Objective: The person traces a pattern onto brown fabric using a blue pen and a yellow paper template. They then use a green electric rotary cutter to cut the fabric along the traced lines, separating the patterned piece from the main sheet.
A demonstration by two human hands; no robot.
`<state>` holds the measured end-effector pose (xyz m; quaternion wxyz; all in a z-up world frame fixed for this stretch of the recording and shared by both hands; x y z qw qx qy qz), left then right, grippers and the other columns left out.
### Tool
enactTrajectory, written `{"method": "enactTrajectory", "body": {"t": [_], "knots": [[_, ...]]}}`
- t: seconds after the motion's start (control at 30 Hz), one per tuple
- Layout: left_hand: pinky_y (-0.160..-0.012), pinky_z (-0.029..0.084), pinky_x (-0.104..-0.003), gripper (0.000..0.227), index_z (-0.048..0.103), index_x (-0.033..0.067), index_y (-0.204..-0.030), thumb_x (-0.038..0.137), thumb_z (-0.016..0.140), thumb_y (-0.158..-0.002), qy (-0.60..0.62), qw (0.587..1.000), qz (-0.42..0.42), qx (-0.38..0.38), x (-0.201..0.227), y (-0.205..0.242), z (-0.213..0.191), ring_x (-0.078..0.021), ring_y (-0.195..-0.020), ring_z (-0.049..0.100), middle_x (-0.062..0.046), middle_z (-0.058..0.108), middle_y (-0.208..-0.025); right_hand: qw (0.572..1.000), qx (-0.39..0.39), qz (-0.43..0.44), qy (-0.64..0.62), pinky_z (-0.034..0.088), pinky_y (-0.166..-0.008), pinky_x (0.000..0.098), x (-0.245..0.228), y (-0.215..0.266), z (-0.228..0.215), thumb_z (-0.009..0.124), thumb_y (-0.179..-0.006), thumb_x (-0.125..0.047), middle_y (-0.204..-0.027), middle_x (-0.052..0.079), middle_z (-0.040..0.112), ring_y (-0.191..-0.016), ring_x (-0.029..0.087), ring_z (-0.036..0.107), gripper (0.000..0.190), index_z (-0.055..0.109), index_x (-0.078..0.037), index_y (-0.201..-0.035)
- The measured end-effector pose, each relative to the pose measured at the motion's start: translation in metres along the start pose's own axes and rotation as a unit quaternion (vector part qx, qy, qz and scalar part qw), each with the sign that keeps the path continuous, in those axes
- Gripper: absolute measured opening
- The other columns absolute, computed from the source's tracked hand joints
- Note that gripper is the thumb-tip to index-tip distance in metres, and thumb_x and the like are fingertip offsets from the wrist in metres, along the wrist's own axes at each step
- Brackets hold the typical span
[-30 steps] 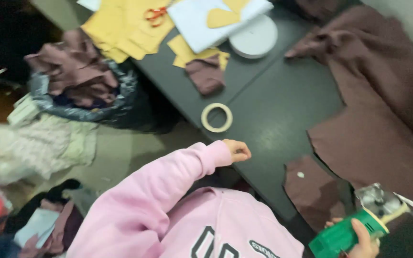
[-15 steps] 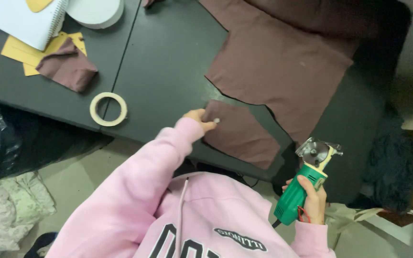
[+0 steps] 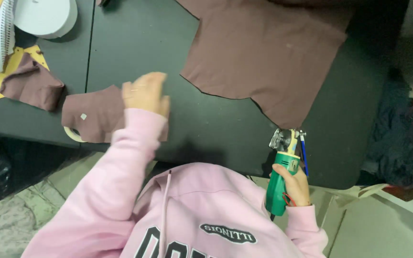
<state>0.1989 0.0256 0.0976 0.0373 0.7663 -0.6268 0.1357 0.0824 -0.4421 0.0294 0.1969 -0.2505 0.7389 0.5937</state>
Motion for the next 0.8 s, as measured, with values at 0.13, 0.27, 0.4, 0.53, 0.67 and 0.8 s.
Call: {"method": "enactTrajectory", "body": {"t": [0.13, 0.27, 0.4, 0.53, 0.67, 0.8], "knots": [[-0.118, 0.029, -0.057, 0.022, 0.077, 0.0192, -0.106, 0.018, 0.065, -0.087, 0.171, 0.939, 0.296, -0.033, 0.166, 0.009, 0.094, -0.0182, -0.116, 0.064, 0.003, 0.071, -0.116, 0.999, 0.043, -0.028, 0.014, 0.056, -0.059, 0.0368, -0.023, -0.010, 0.013, 0.076, -0.083, -0.021, -0.081, 0.011, 0.070, -0.065, 0.022, 0.068, 0.034, 0.065, -0.003, -0.111], [-0.124, 0.026, -0.060, 0.036, 0.072, 0.0138, -0.121, 0.020, 0.063, -0.087, 0.221, 0.861, 0.457, -0.023, 0.250, 0.047, 0.155, -0.0200, -0.124, 0.062, -0.001, 0.067, -0.125, 0.992, 0.095, -0.036, 0.069, 0.054, -0.056, 0.0359, -0.041, -0.002, 0.014, 0.078, -0.085, -0.024, -0.080, 0.011, 0.070, -0.062, 0.021, 0.067, 0.032, 0.068, -0.002, -0.106], [-0.124, 0.027, -0.061, 0.038, 0.069, 0.0136, -0.123, 0.020, 0.064, -0.086, 0.222, 0.850, 0.476, -0.050, 0.256, 0.049, 0.164, -0.0219, -0.125, 0.060, -0.003, 0.064, -0.128, 0.996, 0.091, 0.012, 0.011, 0.055, -0.051, 0.0374, -0.037, -0.009, 0.016, 0.077, -0.082, -0.023, -0.076, 0.012, 0.069, -0.056, 0.022, 0.067, 0.033, 0.066, -0.004, -0.106], [-0.123, 0.027, -0.063, 0.038, 0.068, 0.0151, -0.121, 0.021, 0.069, -0.084, 0.272, 0.848, 0.449, -0.081, 0.252, 0.047, 0.161, -0.0225, -0.126, 0.057, -0.003, 0.062, -0.130, 0.996, 0.090, 0.012, 0.011, 0.054, -0.052, 0.0367, -0.035, -0.014, 0.013, 0.078, -0.084, -0.023, -0.076, 0.013, 0.070, -0.057, 0.022, 0.067, 0.033, 0.065, -0.001, -0.105], [-0.124, 0.026, -0.064, 0.041, 0.067, 0.0150, -0.123, 0.021, 0.072, -0.083, 0.287, 0.840, 0.452, -0.084, 0.250, 0.042, 0.155, -0.0224, -0.131, 0.055, -0.004, 0.060, -0.134, 0.995, 0.098, 0.024, 0.000, 0.055, -0.052, 0.0367, -0.051, -0.014, 0.017, 0.077, -0.082, -0.022, -0.076, 0.012, 0.069, -0.057, 0.022, 0.068, 0.033, 0.065, -0.003, -0.106], [-0.123, 0.025, -0.065, 0.042, 0.067, 0.0147, -0.123, 0.022, 0.072, -0.082, 0.281, 0.838, 0.458, -0.098, 0.251, 0.040, 0.155, -0.0229, -0.134, 0.053, -0.005, 0.059, -0.137, 0.994, 0.102, 0.025, -0.007, 0.055, -0.051, 0.0366, -0.058, -0.023, 0.016, 0.077, -0.081, -0.022, -0.075, 0.012, 0.069, -0.056, 0.023, 0.068, 0.034, 0.064, -0.003, -0.106]]}}
Point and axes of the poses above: each hand's wrist, its own y-axis away from the middle knuckle, its own z-axis out of the palm, x = y × z, the point moved 8 cm from there along -y, towards the middle knuckle
